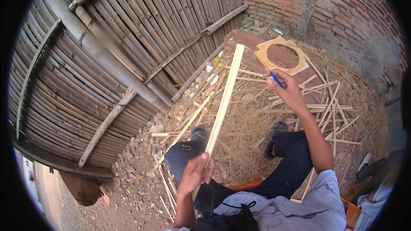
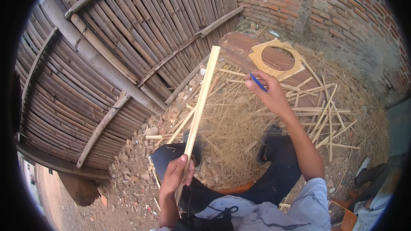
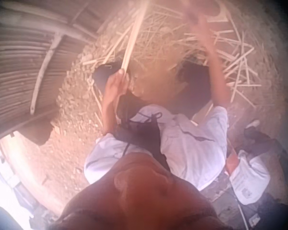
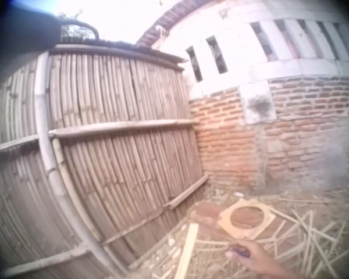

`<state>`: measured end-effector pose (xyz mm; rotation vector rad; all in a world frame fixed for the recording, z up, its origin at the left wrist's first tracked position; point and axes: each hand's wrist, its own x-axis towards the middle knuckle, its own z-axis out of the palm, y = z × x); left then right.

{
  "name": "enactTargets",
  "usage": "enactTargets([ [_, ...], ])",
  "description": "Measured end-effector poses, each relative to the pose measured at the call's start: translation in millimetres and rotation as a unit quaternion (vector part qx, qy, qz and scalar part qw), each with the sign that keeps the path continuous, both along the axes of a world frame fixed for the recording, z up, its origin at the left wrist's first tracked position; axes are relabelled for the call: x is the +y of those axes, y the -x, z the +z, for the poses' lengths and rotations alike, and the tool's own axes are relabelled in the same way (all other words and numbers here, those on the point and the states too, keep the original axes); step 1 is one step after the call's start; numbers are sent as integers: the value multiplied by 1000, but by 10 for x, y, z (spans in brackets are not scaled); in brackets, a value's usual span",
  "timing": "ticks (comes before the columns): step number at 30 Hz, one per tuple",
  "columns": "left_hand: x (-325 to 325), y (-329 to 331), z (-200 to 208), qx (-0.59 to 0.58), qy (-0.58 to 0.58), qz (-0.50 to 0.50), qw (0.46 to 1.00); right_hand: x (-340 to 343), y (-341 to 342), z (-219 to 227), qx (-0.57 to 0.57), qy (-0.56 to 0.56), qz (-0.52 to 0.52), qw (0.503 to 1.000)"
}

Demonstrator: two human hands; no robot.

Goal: The person sits on the ground and uses a blue utility knife to shave thin strips of bamboo. They hold the bamboo stick in their left hand and scrape the blade along its length to remove the outer layer, producing fine shavings that fall onto the ground.

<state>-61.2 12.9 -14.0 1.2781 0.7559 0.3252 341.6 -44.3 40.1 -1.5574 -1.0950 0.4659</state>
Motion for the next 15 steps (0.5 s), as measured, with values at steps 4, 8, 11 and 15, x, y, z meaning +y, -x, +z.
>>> enactTargets([
  [4,-12,-160,26,16,10,-6,1000,-23,237,-2,120,-25,115,986],
  [8,-45,-299,46,33,21,-28,999,-4,421,-61,175,-45,124,976],
  [11,-23,-321,-9,8,46,-62,997,1,523,-49,203,-51,134,968],
  [15,-8,-333,-69,-2,33,-57,998,-13,578,57,226,-48,148,962],
])
